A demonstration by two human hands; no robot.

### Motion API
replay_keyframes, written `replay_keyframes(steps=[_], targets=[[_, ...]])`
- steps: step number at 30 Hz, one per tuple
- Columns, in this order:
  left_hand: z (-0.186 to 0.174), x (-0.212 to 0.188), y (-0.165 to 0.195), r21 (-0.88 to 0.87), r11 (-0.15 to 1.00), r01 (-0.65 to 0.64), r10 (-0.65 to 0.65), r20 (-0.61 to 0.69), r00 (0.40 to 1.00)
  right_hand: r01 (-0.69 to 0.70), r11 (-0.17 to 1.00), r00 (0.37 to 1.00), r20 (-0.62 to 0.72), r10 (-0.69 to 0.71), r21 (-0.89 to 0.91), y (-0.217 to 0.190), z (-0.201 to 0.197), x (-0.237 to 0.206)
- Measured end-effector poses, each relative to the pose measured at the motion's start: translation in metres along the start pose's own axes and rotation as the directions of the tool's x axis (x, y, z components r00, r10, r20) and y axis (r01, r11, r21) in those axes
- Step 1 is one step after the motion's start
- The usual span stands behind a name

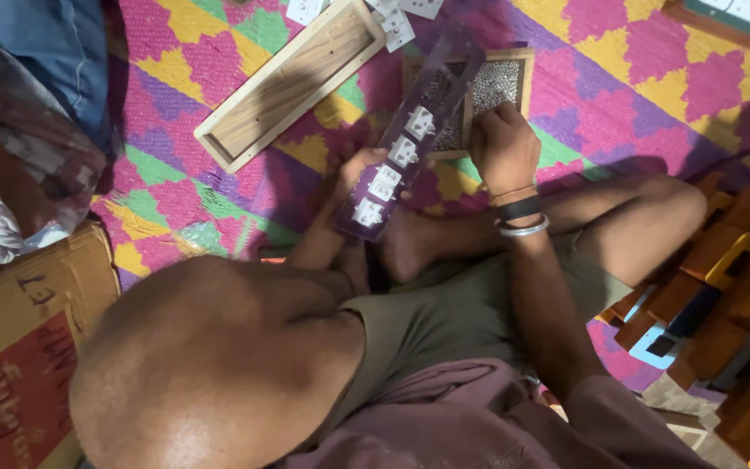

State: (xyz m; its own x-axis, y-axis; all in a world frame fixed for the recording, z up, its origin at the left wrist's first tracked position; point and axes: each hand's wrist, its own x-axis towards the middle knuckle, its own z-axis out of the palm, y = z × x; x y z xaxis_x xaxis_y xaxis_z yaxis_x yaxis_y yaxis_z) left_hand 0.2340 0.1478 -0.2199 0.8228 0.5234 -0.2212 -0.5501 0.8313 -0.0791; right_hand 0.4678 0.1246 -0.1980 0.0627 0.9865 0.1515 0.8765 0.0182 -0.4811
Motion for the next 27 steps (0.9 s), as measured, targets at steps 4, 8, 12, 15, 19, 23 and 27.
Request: replay_keyframes(steps=[4, 8, 12, 15, 19, 23, 27], targets=[[0.009, -0.001, 0.000, -0.004, 1.000, -0.005, 0.005, -0.013, 1.000, 0.049, 0.999, 0.997, -0.059, -0.050, -0.018, 0.002, 0.000, -0.001], [0.012, -0.002, 0.001, -0.019, 0.999, 0.030, -0.030, -0.008, 1.000, -0.313, 0.798, 0.949, 0.130, 0.288, 0.515, 0.008, -0.005, 0.002], [0.009, -0.001, 0.003, -0.018, 0.998, 0.057, -0.057, -0.002, 0.998, -0.551, 0.329, 0.830, 0.462, 0.311, 0.767, -0.003, -0.002, -0.007], [0.006, 0.000, 0.004, -0.001, 0.997, 0.074, -0.074, -0.008, 0.997, -0.601, 0.188, 0.791, 0.543, 0.283, 0.777, -0.018, 0.007, -0.014], [0.006, 0.001, 0.004, 0.018, 0.999, 0.050, -0.049, -0.065, 0.997, -0.653, 0.186, 0.746, 0.580, 0.328, 0.734, -0.025, 0.013, -0.010], [0.014, 0.002, 0.003, 0.017, 0.999, 0.044, -0.040, -0.183, 0.982, -0.632, 0.224, 0.768, 0.560, 0.311, 0.742, -0.023, 0.013, -0.008], [0.020, 0.001, -0.001, 0.287, 0.939, -0.189, 0.200, -0.010, 0.980, -0.618, 0.245, 0.778, 0.537, 0.325, 0.747, -0.024, 0.016, -0.009]])
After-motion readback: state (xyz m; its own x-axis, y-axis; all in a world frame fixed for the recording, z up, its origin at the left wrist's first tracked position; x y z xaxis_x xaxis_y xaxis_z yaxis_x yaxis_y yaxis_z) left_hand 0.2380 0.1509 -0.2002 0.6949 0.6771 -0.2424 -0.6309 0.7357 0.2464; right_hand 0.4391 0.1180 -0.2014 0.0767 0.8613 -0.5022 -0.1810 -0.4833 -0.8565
